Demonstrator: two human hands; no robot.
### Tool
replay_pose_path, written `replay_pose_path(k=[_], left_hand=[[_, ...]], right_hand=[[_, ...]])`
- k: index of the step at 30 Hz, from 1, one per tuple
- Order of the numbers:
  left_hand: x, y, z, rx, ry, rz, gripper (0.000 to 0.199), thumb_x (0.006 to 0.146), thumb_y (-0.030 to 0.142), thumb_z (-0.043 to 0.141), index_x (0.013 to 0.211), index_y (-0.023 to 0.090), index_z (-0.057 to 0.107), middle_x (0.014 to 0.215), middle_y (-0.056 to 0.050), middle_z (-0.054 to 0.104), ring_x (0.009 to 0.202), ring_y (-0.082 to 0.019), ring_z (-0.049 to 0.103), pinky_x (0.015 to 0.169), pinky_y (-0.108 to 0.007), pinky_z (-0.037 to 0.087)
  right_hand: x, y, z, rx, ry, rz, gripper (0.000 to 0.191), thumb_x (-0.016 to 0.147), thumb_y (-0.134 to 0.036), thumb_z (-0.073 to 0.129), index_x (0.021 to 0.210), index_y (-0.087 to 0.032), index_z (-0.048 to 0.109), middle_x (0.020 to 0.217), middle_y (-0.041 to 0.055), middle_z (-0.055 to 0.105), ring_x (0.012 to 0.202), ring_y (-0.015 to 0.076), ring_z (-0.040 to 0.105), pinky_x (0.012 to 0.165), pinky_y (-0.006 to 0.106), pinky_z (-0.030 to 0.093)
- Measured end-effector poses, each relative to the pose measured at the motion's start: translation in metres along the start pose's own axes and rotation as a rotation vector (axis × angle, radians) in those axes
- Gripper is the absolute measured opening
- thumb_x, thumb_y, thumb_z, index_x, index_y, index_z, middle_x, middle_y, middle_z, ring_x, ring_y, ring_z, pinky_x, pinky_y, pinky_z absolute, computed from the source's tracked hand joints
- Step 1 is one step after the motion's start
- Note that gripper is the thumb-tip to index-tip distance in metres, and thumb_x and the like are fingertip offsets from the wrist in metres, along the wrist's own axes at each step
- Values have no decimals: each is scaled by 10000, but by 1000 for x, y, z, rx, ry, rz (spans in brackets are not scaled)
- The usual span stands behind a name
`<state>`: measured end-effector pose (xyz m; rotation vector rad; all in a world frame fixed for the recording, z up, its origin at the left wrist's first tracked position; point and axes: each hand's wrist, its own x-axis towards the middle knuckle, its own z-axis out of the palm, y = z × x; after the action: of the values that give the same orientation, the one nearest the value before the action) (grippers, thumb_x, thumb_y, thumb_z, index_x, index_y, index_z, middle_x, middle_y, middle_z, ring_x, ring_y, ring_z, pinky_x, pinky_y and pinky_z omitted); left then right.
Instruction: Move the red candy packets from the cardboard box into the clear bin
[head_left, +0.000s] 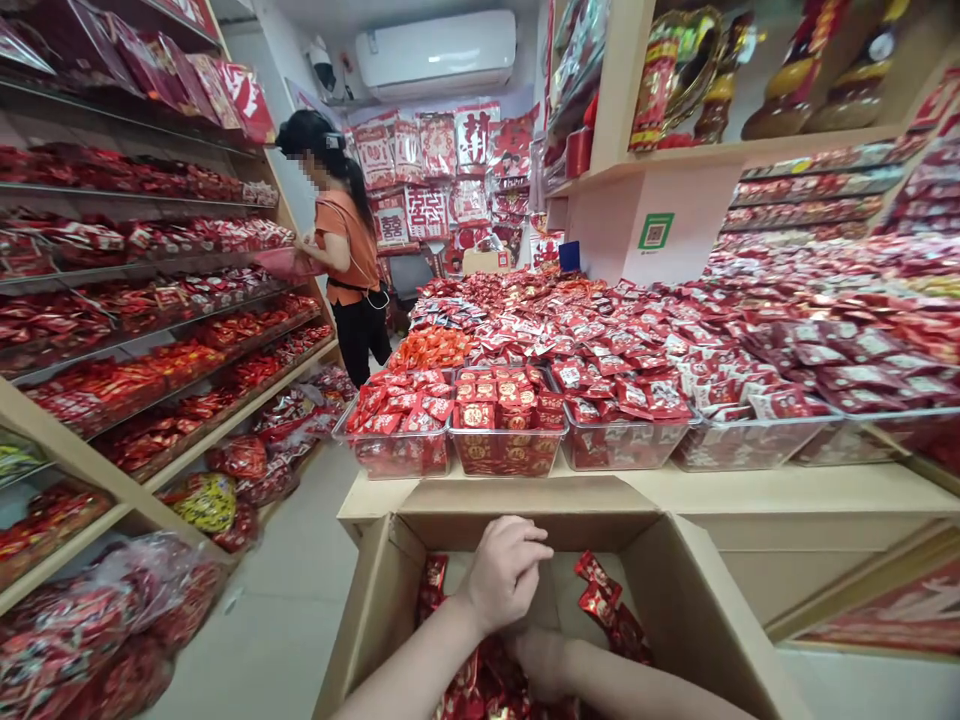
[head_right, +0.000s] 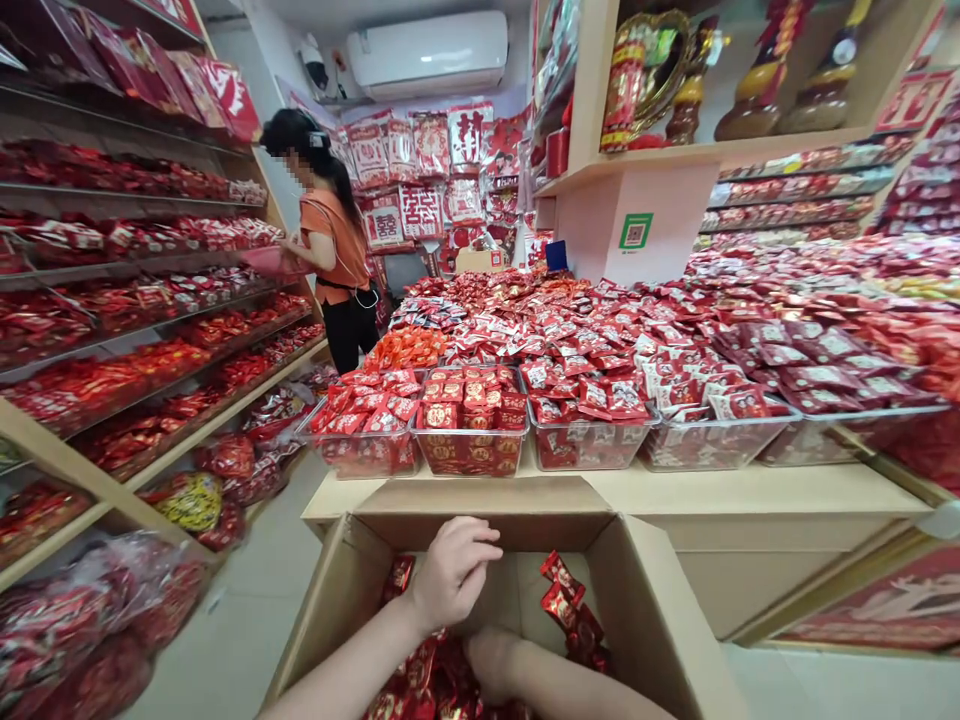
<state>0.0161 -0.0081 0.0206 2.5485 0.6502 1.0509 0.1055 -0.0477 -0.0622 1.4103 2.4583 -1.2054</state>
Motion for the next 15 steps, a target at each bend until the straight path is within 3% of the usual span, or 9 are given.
replay_pose_path(k=[3, 6, 11, 15], left_hand=[[6, -4, -2, -88, -17, -72, 312, 718, 86, 389, 904, 220, 601, 847, -44, 639, 793, -149, 575, 718, -317, 473], [7, -4, -4, -102, -84, -75, 323, 719, 89, 386, 929, 205, 603, 810, -42, 646, 747, -140, 584, 681, -284, 476], [8, -2, -9, -129, -120, -58, 305, 713, 93, 401, 894, 190, 626, 795, -47, 654, 725, -145, 590, 667, -278, 476], [14, 1, -27, -308, 12, -205, 225, 754, 158, 432, 846, 177, 635, 788, -60, 647, 741, -146, 592, 688, -280, 482]], right_hand=[[6, 6, 7, -7, -37, 126, 442, 457, -254, 541, 860, -418, 620, 737, -33, 679, 716, 319, 629, 372, 315, 392], [11, 2, 14, 71, -53, 194, 563, 480, -227, 540, 1020, -384, 552, 856, -52, 671, 726, 244, 637, 428, 282, 466], [7, -22, 11, 79, 24, 251, 352, 493, -104, 522, 739, -319, 655, 764, -40, 677, 751, 247, 628, 599, 334, 506], [-17, -33, -31, 62, 49, 80, 280, 490, -52, 517, 600, -275, 646, 656, -19, 650, 745, 264, 615, 667, 363, 486]])
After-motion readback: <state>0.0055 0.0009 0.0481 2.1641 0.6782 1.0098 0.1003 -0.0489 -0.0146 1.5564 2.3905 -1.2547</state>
